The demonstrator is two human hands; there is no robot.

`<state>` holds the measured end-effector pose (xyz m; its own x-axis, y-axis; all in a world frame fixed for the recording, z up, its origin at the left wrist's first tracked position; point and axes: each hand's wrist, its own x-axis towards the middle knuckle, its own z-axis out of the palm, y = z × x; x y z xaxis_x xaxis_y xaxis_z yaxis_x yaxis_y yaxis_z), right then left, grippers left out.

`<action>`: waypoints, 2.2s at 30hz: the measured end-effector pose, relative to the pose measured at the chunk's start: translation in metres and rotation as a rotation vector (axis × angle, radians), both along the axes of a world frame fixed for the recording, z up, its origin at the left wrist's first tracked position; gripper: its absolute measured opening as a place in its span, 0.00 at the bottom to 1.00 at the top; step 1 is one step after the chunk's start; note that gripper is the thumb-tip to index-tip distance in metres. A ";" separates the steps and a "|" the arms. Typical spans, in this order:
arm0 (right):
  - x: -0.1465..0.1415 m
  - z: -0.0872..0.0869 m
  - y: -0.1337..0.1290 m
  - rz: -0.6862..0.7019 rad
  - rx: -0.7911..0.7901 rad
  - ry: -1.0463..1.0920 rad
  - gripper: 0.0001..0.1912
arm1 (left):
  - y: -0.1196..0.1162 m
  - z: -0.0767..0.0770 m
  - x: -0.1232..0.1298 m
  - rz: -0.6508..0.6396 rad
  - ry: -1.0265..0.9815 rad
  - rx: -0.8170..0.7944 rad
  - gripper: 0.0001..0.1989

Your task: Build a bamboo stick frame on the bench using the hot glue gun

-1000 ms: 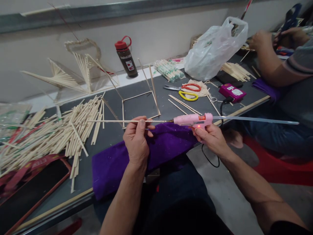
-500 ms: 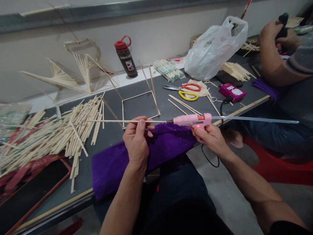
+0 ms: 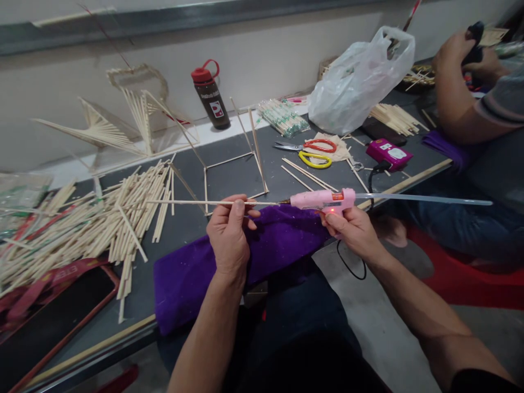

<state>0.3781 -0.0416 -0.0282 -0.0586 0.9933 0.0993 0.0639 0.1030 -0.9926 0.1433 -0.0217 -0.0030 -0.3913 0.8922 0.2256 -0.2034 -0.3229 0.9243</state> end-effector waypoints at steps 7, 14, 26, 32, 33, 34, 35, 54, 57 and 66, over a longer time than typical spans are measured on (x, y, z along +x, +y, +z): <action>-0.001 0.001 0.001 -0.009 -0.008 -0.005 0.18 | 0.003 0.001 -0.002 -0.053 -0.081 -0.029 0.15; 0.000 0.002 0.000 0.013 -0.023 -0.027 0.19 | 0.006 0.003 -0.004 -0.035 -0.166 -0.035 0.17; 0.004 0.022 0.004 0.049 -0.040 0.210 0.17 | 0.002 0.002 0.002 0.166 0.046 0.088 0.08; 0.014 0.064 0.051 -0.147 0.163 0.286 0.21 | 0.000 0.002 0.001 0.155 0.107 0.065 0.08; 0.016 0.070 0.062 -0.178 0.194 0.263 0.21 | 0.000 0.002 0.001 0.155 0.115 0.057 0.08; 0.020 0.074 0.073 -0.210 0.208 0.233 0.21 | -0.001 0.003 0.001 0.157 0.123 0.051 0.08; 0.023 0.075 0.084 -0.239 0.203 0.200 0.21 | -0.001 0.003 0.001 0.159 0.130 0.046 0.09; 0.043 0.035 0.196 -0.274 0.031 -0.678 0.17 | -0.001 0.005 -0.001 0.161 0.022 0.081 0.08; 0.040 0.037 0.194 -0.302 0.025 -0.948 0.20 | -0.001 0.008 -0.005 0.216 0.076 0.096 0.07; -0.006 0.071 0.127 -0.174 0.413 -1.172 0.21 | 0.012 0.023 -0.018 0.390 0.721 0.078 0.10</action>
<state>0.3721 0.0857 0.0429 -0.1936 0.9037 0.3818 0.9287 0.2943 -0.2256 0.1251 -0.0094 0.0198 -0.4056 0.6931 0.5960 0.5715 -0.3166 0.7571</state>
